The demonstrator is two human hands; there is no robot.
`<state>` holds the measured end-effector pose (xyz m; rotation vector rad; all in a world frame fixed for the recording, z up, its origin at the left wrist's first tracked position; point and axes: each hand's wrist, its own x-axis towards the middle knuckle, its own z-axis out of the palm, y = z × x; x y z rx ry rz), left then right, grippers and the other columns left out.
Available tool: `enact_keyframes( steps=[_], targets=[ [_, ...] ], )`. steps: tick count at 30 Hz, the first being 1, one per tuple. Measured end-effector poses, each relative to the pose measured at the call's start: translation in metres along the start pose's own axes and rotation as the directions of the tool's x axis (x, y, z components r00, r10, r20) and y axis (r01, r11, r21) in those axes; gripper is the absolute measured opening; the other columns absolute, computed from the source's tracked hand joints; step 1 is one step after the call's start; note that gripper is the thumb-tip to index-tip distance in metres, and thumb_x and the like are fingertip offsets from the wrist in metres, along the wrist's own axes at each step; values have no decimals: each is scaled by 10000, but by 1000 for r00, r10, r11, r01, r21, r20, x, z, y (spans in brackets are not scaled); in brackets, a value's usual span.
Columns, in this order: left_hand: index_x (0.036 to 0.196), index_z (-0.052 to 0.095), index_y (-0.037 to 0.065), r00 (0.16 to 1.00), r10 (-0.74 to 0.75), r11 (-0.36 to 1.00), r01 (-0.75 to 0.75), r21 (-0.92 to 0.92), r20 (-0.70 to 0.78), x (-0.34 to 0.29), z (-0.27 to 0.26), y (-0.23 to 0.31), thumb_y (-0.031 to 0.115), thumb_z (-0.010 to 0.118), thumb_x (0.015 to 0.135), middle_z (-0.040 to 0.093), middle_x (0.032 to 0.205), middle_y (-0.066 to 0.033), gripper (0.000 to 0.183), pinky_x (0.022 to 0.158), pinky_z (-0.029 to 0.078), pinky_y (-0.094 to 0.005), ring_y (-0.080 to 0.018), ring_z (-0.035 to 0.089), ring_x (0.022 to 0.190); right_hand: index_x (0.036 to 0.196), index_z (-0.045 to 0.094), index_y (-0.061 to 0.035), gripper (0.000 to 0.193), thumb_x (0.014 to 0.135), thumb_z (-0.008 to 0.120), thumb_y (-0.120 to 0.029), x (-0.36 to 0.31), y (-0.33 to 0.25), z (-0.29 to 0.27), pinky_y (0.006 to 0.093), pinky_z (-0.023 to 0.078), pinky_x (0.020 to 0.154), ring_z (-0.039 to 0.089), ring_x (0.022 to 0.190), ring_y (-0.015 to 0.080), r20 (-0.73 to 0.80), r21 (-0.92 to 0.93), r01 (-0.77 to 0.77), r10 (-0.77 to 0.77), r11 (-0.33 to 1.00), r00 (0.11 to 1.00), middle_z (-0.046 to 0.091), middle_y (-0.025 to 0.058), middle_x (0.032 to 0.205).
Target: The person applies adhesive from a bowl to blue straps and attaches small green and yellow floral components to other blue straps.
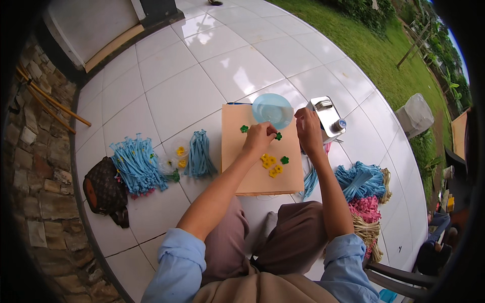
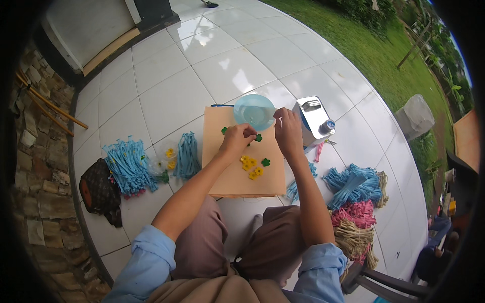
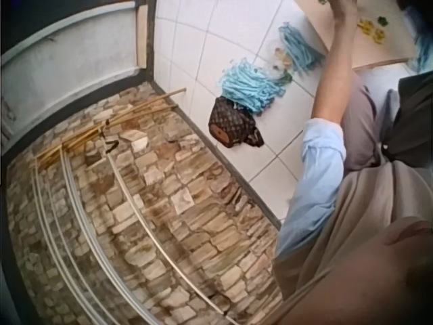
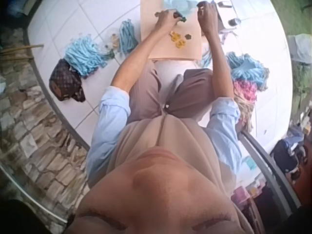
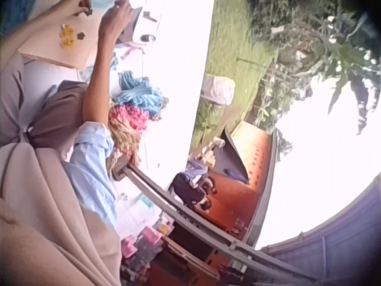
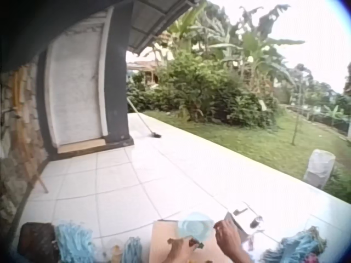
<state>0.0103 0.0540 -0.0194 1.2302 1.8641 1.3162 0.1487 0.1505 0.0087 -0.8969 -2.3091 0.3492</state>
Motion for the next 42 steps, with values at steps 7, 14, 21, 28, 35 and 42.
enact_keyframes(
  steps=[7,14,21,28,35,42],
  targets=[
    [787,648,36,960,270,753,-260,604,76,-1,18,-7,36,635,727,639,806,-107,62,726,493,-358,-270,589,814,905,444,-23,216,759,603,-16,-30,19,-6,291,483,604,620,653,202,552,355,-170,-59,919,832,610,102,719],
    [804,648,40,950,308,845,-247,475,-53,2,6,0,58,623,750,627,767,-88,63,719,498,-343,-248,583,752,901,430,-19,230,742,593,11,-41,15,3,349,486,626,632,707,261,578,348,-54,-169,936,798,617,120,755],
    [927,656,44,981,36,995,-53,81,192,-4,-17,6,116,669,772,671,847,-85,171,752,501,-300,-177,636,808,929,378,-39,317,735,627,-18,-28,14,-1,305,497,691,648,774,218,495,436,-311,63,844,867,644,127,785],
    [947,617,-5,972,1,990,33,-140,235,2,-15,-4,81,688,763,680,827,-71,215,666,524,-246,-134,656,713,971,406,-37,255,802,597,-17,-9,6,23,268,489,704,627,784,156,341,603,-356,173,713,924,633,106,830],
    [869,564,-12,989,-99,980,78,-185,-109,12,-28,-25,5,677,753,661,752,-120,163,574,536,-213,-136,654,660,1060,610,-203,413,725,509,15,-10,5,40,462,274,962,333,1197,305,192,-120,52,-28,991,981,454,89,1228],
    [917,615,-13,976,-118,964,69,-255,-181,13,-29,-30,23,664,774,665,773,-109,155,608,546,-206,-124,653,681,999,652,-203,340,742,516,-27,-8,4,51,479,228,998,341,1200,303,144,-285,189,-153,940,978,444,103,1238]
  ],
)
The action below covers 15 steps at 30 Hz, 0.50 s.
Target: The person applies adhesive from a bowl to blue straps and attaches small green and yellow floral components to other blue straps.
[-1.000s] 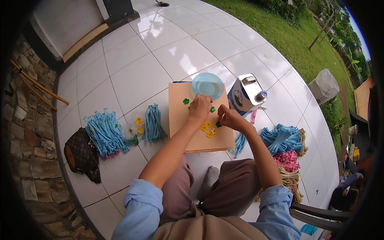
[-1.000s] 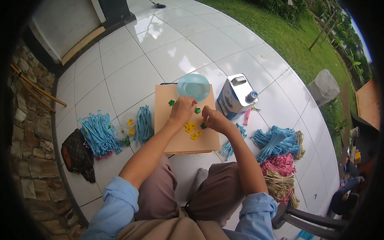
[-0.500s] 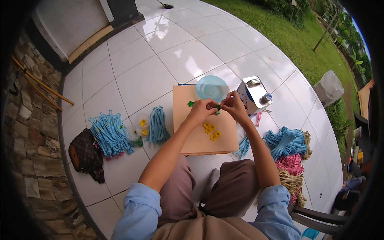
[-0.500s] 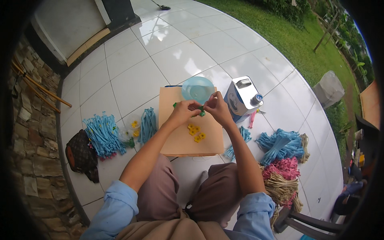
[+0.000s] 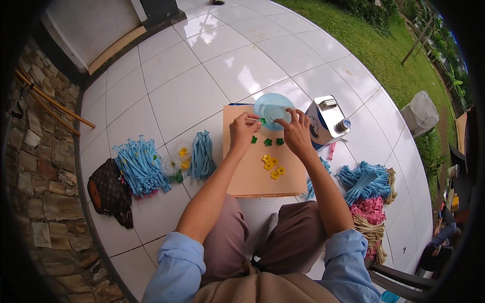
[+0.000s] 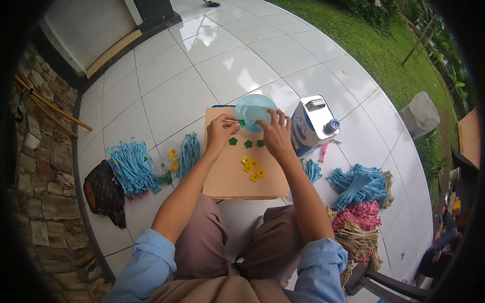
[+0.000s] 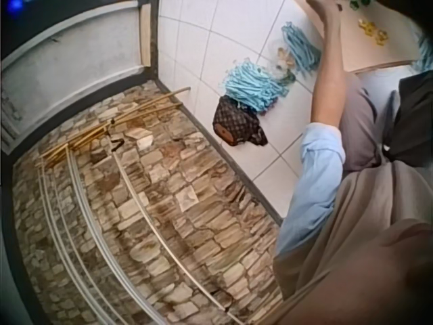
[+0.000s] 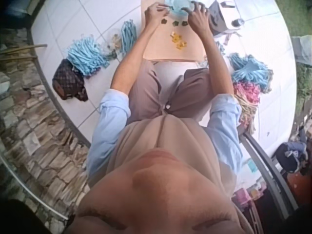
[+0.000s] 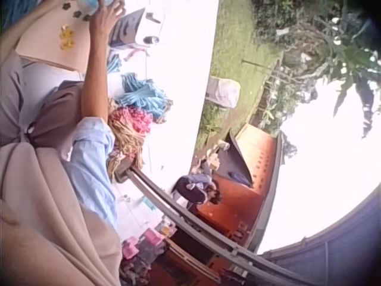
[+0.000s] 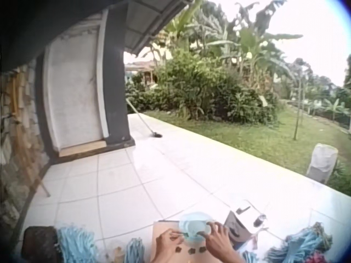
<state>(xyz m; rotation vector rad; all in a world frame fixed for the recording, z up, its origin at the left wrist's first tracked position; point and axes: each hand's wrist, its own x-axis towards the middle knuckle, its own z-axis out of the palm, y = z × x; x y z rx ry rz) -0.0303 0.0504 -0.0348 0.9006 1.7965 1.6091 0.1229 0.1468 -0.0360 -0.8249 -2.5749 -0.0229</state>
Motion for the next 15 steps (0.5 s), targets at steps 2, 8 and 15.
enact_keyframes(
  steps=[2,8,15],
  targets=[
    [924,621,-11,1000,-6,1000,6,-15,-1,-1,1,2,25,659,780,666,777,-108,153,612,548,-208,-124,654,689,989,657,-199,328,743,519,-32,1,-2,-1,479,227,1001,338,1202,305,8,-2,4,-4,1000,1000,441,102,1241],
    [932,630,-13,1000,-30,1000,30,0,10,-2,2,5,31,639,799,665,787,-103,140,632,555,-216,-127,654,703,985,655,-199,329,738,519,-29,4,-3,-7,475,240,997,346,1192,313,29,-31,2,-1,1000,1000,446,90,1227],
    [977,634,-37,994,-81,987,90,-135,71,-3,3,7,-13,591,822,661,843,-108,163,673,565,-224,-149,656,748,973,640,-216,398,681,559,42,11,-18,-37,478,301,969,370,1157,318,-145,179,75,-49,981,988,457,65,1211]
  ],
)
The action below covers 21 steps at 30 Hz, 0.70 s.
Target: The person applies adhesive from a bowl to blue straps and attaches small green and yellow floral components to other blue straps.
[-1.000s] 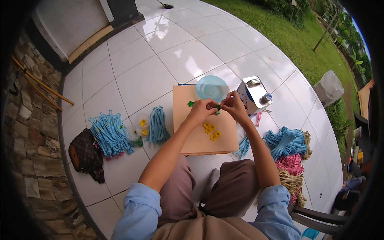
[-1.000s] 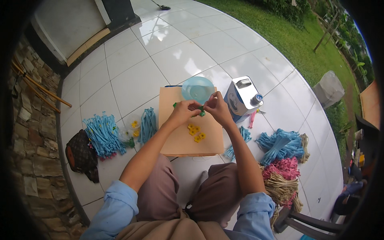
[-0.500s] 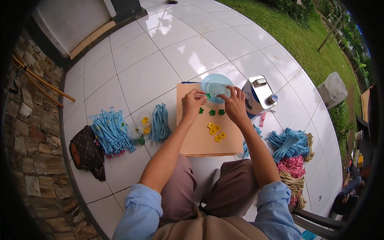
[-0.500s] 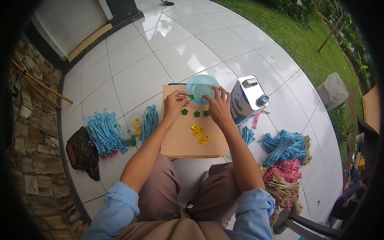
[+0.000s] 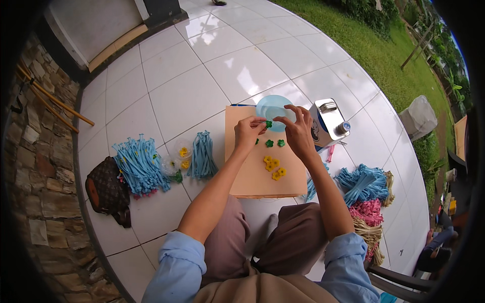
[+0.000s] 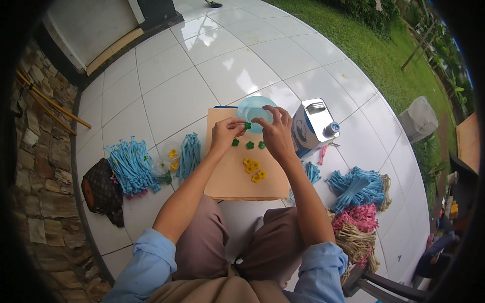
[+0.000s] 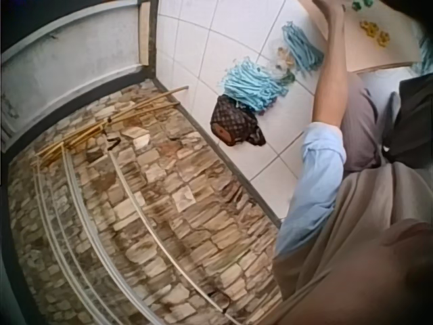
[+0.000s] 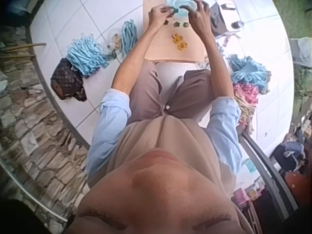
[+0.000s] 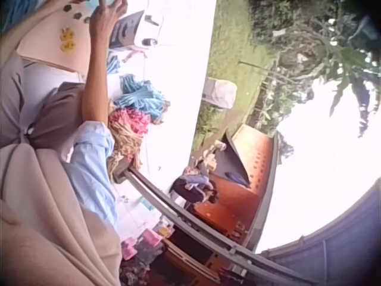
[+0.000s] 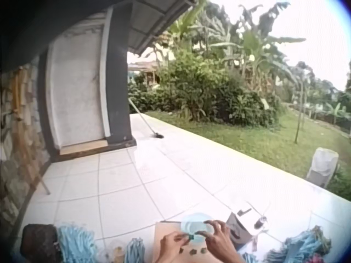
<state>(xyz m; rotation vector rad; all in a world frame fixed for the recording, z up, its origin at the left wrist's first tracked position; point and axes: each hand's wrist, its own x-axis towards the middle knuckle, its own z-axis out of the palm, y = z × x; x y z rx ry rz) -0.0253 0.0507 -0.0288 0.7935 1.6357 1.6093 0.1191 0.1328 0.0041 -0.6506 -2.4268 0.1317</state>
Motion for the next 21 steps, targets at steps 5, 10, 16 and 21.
enact_keyframes(
  steps=[5,10,16,21],
  targets=[
    [994,626,-49,1000,-17,998,17,-52,16,-3,4,5,-34,576,826,655,878,-124,176,698,569,-229,-163,656,767,928,663,-211,354,675,581,23,-1,-3,-3,477,298,975,373,1151,318,-3,8,90,-90,996,996,457,50,1219],
    [1005,622,-53,999,-42,995,44,-90,24,-3,4,6,-44,573,824,651,887,-128,187,710,570,-234,-166,654,782,905,690,-177,286,679,603,-24,-1,-3,-1,472,267,995,373,1161,295,15,-45,166,-165,985,986,460,51,1218],
    [956,645,-42,1000,-20,986,20,-165,5,-3,4,3,-47,585,798,667,828,-114,169,668,569,-229,-151,660,724,910,697,-179,288,672,615,-39,0,-4,0,460,257,1006,379,1161,281,24,-74,184,-182,980,983,469,47,1208],
    [990,630,-44,998,-54,993,57,-106,24,-3,4,4,-41,582,814,657,864,-126,183,693,566,-234,-157,654,765,910,656,-155,274,683,593,-16,-1,1,-7,462,291,989,388,1151,291,19,-67,167,-166,984,986,468,44,1206]
  ],
)
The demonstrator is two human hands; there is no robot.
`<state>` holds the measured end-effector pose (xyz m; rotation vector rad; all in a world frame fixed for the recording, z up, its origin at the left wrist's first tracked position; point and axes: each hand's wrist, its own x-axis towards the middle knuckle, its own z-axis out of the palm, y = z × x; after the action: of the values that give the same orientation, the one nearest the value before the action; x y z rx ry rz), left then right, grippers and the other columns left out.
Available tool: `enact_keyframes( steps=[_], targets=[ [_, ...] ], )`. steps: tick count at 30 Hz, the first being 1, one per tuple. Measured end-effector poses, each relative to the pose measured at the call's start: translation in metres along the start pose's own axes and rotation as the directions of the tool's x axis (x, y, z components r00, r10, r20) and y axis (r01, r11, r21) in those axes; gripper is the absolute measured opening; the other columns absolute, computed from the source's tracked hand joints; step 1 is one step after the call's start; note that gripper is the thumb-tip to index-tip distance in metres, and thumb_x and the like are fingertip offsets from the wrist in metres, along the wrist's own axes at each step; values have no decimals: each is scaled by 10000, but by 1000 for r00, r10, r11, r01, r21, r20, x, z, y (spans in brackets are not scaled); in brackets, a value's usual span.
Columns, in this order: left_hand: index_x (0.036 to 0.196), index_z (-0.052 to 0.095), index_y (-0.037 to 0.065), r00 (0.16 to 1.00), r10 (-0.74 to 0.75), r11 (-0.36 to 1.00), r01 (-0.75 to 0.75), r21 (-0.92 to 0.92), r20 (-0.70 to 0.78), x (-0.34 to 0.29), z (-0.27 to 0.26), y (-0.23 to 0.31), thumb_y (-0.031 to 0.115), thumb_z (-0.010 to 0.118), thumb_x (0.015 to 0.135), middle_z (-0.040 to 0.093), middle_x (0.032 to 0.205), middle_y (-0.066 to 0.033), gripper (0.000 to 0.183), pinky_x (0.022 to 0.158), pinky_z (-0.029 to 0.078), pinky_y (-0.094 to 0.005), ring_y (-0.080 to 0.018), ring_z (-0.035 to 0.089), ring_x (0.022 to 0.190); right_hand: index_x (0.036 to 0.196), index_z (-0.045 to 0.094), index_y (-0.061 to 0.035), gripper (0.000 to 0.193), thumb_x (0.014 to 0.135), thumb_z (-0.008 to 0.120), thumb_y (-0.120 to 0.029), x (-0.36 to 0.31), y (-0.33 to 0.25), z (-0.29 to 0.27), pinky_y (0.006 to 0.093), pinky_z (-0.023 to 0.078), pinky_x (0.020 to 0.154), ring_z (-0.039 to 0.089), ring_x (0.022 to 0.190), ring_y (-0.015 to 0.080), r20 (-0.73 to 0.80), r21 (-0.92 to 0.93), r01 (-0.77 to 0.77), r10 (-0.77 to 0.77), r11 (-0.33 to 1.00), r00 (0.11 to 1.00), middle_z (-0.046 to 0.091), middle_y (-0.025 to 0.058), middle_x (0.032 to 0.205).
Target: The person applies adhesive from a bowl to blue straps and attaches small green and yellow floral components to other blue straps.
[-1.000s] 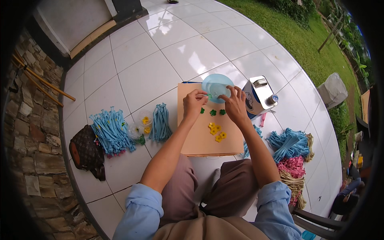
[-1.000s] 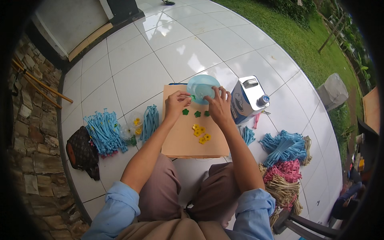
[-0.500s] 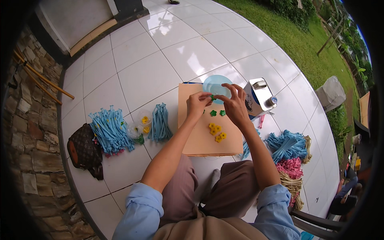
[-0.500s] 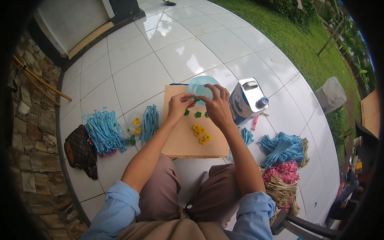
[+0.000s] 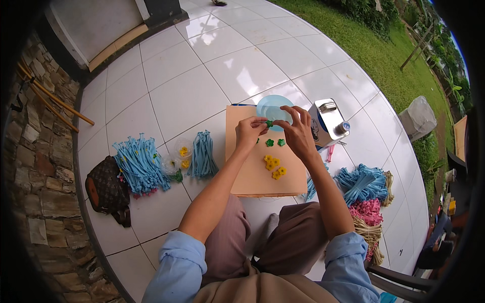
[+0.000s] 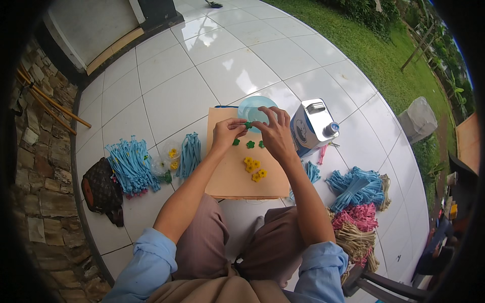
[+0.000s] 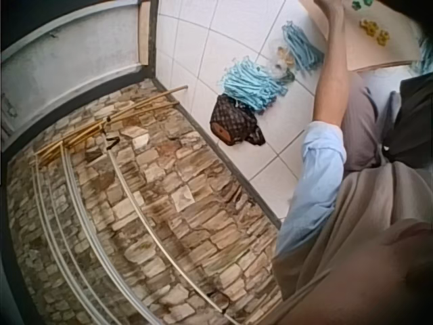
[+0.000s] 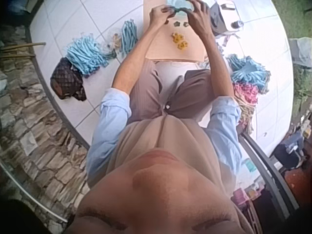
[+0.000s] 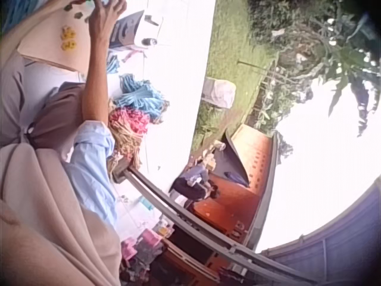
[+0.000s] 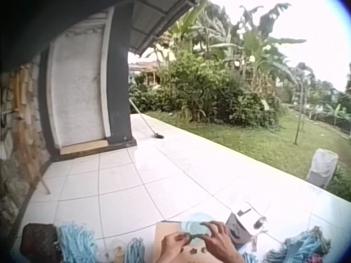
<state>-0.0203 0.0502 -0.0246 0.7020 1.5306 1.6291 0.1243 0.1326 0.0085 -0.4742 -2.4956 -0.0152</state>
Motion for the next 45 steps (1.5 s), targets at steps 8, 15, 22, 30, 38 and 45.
enact_keyframes(
  steps=[8,15,22,30,38,45],
  targets=[
    [864,671,69,978,184,762,-80,642,-96,-2,-7,-7,75,646,756,682,756,-56,111,598,515,-270,-144,658,679,936,518,-52,178,777,527,27,-12,-3,-11,336,501,684,616,787,244,304,509,-251,101,823,947,617,90,864],
    [808,673,107,974,213,546,-50,836,-80,-4,-10,-4,129,623,756,678,753,-38,75,641,510,-329,-205,650,721,971,485,-56,252,752,578,26,-25,-2,4,319,506,651,624,729,219,419,523,-226,-17,821,908,633,81,861],
    [808,680,114,902,431,391,-155,907,-31,0,-21,-12,147,640,744,664,787,-37,83,676,495,-347,-242,593,826,975,471,-76,282,729,588,-1,-25,-16,9,349,498,671,613,741,245,492,540,-234,-77,808,867,624,64,871],
    [855,679,96,904,389,687,-156,709,-177,-1,-31,1,197,632,801,660,815,-44,123,652,501,-317,-213,624,721,960,441,-59,304,722,617,13,-26,-15,16,326,486,680,606,754,211,432,629,-223,-96,744,897,592,59,785],
    [979,635,18,954,-9,948,-87,305,301,-16,-5,23,195,629,847,674,840,-58,221,632,501,-204,-100,641,745,981,366,-63,371,768,667,-21,-8,6,13,223,483,629,606,748,131,375,846,-476,367,240,851,590,63,820],
    [933,649,7,967,96,963,-151,222,238,-13,-5,18,134,636,835,676,811,-68,161,571,500,-194,-98,637,653,1023,394,-53,332,791,624,4,-3,3,18,251,484,684,595,817,152,373,853,-486,428,190,823,590,87,858]
  ],
)
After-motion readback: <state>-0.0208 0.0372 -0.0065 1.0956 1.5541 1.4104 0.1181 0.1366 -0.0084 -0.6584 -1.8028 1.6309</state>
